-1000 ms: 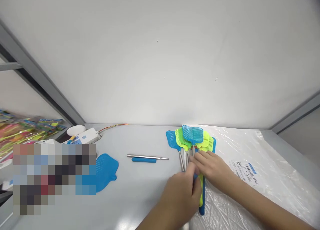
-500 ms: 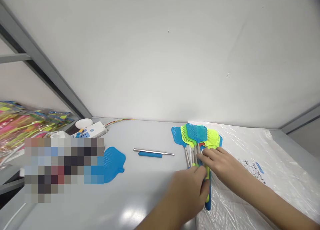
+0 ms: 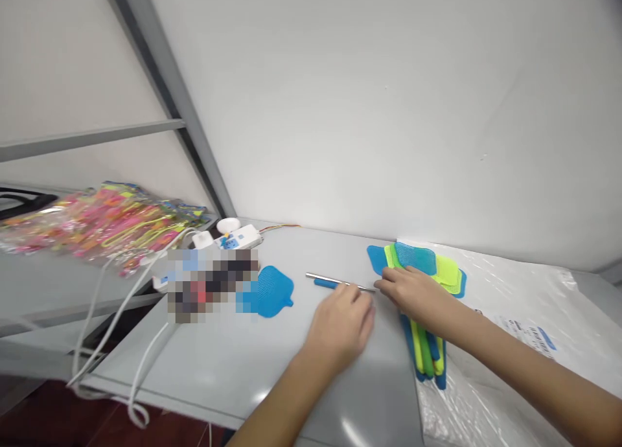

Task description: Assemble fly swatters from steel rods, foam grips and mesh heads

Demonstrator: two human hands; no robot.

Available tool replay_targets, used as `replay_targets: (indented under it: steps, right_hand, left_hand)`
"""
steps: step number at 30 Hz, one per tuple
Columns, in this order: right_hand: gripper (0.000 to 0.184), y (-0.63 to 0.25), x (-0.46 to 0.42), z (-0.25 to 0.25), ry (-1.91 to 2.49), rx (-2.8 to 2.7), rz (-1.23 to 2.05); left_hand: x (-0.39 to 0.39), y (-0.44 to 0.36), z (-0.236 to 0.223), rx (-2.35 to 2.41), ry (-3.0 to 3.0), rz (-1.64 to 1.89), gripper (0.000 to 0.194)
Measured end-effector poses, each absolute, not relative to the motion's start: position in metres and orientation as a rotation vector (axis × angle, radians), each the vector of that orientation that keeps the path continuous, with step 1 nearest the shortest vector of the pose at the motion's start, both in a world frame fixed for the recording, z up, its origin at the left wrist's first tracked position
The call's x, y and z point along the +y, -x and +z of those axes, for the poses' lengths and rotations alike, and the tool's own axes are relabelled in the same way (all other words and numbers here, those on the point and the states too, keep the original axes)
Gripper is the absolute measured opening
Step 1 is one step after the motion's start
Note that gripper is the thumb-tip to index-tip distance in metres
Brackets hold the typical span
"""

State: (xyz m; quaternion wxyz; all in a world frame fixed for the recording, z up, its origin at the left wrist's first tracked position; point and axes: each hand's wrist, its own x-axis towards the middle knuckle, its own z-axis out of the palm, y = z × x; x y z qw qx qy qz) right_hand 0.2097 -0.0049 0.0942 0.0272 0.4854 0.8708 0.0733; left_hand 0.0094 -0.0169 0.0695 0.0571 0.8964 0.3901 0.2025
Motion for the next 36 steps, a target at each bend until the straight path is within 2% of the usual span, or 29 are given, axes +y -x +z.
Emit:
replay_targets:
  steps: [4,11,19,23,28,36]
  right_hand:
    - [0.020,-0.172,0.032,0.082,-1.436,2.733,0.097]
    - [0.012,-0.139,0.058,0.067,-1.468,2.739,-0.067]
    - [0.020,-0.163,0.032,0.088,-1.897,2.574,-0.096]
    - [0.034,-0.184,0.003,0.107,-2.116,2.425,-0.076]
    - [0.041,-0.204,-0.043,0.115,-2.174,2.439,0.093]
    - [0.031,-0.206,-0.095,0.124,-1.853,2.792,0.478]
  left_hand:
    - [-0.007,0.029,0.062,1.488,-2.708,0.577,0.017]
    - [-0.012,0.039,0.042,1.580,-2.677,0.587,0.018]
    - [-0.003,0.034,0.033,1.518,-2.642,0.620,0.026]
    - [-0.001,0.033,0.031,1.453,-2.631,0.611,0.014]
    - [-0.013,0.045,0.046,1.287,-2.616,0.645,0.018]
    - [-0.040,0.090,0.078,1.201,-2.533,0.792,0.024]
